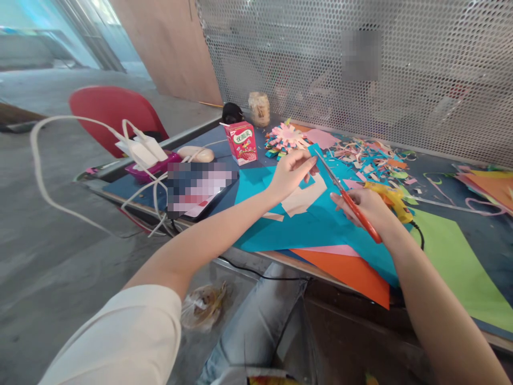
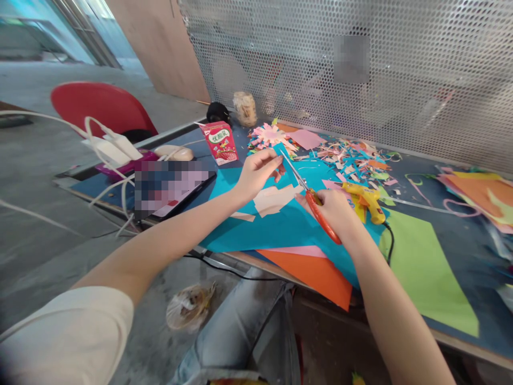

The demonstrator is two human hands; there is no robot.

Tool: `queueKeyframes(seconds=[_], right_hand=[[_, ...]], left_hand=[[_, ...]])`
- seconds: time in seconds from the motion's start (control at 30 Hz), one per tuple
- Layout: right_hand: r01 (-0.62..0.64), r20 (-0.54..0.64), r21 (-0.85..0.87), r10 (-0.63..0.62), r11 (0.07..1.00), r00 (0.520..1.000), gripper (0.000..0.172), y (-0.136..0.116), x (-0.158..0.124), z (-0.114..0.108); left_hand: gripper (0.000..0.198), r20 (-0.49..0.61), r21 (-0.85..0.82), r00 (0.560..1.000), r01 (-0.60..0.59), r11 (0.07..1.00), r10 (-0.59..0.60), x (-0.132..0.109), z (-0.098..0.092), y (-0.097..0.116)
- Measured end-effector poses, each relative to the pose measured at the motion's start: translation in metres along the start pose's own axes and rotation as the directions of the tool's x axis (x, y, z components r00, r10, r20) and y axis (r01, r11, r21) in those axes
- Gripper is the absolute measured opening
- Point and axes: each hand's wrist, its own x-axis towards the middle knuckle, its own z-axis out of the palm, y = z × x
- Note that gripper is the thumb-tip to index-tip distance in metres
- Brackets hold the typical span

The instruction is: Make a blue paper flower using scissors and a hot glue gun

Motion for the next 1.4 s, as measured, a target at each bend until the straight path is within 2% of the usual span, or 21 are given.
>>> queueKeyframes(seconds=[0.2,0.37,0.53,0.7,0.97,1.0,1.07,1.17,1.23,1.27,1.33,1.4], right_hand=[[-0.016,-0.003,0.018,0.016,1.0,1.0,0.059,0.0,0.0,0.003],[-0.045,0.0,-0.004,0.045,0.999,0.999,0.06,-0.001,0.001,0.003],[-0.005,0.006,0.036,0.004,0.999,1.0,0.059,0.0,0.001,0.004],[-0.011,-0.003,0.033,0.011,0.999,1.0,0.057,-0.003,0.0,0.004],[-0.099,0.042,0.094,0.095,0.991,0.995,0.054,-0.002,0.001,0.003],[-0.094,0.025,0.099,0.092,0.991,0.995,0.054,-0.001,0.002,0.003],[-0.063,-0.048,0.109,0.069,0.992,0.996,0.055,0.003,0.003,0.003],[0.002,-0.184,0.118,0.02,0.993,0.983,0.053,0.009,0.006,0.001],[-0.013,-0.245,0.094,0.036,0.995,0.969,0.052,0.011,0.007,-0.003],[-0.032,-0.271,0.071,0.05,0.997,0.961,0.051,0.012,0.007,-0.005],[-0.062,-0.316,0.01,0.062,0.998,0.947,0.051,0.014,0.008,-0.009],[-0.064,-0.358,-0.055,0.04,0.996,0.933,0.051,0.017,0.01,-0.013]], left_hand=[[0.028,0.026,-0.017,0.999,-0.045,0.999,0.046,0.0,0.001,-0.002],[0.027,0.037,-0.044,0.999,-0.029,0.999,0.031,-0.001,0.001,-0.001],[0.028,0.105,-0.013,0.994,-0.018,1.0,0.02,-0.004,0.002,-0.002],[0.028,0.119,-0.03,0.993,-0.023,0.999,0.026,-0.005,0.003,-0.002],[0.031,0.129,0.005,0.992,-0.004,1.0,0.003,-0.002,0.0,-0.004],[0.031,0.148,0.029,0.989,-0.002,1.0,-0.002,-0.001,-0.001,-0.005],[0.03,0.253,0.122,0.966,0.026,0.992,-0.056,0.002,-0.005,-0.009],[0.024,0.457,0.367,0.867,0.02,0.93,-0.199,0.004,-0.01,-0.014],[0.017,0.534,0.495,0.806,-0.052,0.868,-0.256,0.004,-0.012,-0.017],[0.016,0.552,0.529,0.791,-0.086,0.844,-0.265,0.004,-0.013,-0.018],[0.016,0.56,0.562,0.785,-0.126,0.817,-0.264,0.004,-0.014,-0.019],[0.021,0.502,0.588,0.835,-0.138,0.797,-0.225,0.005,-0.015,-0.018]])
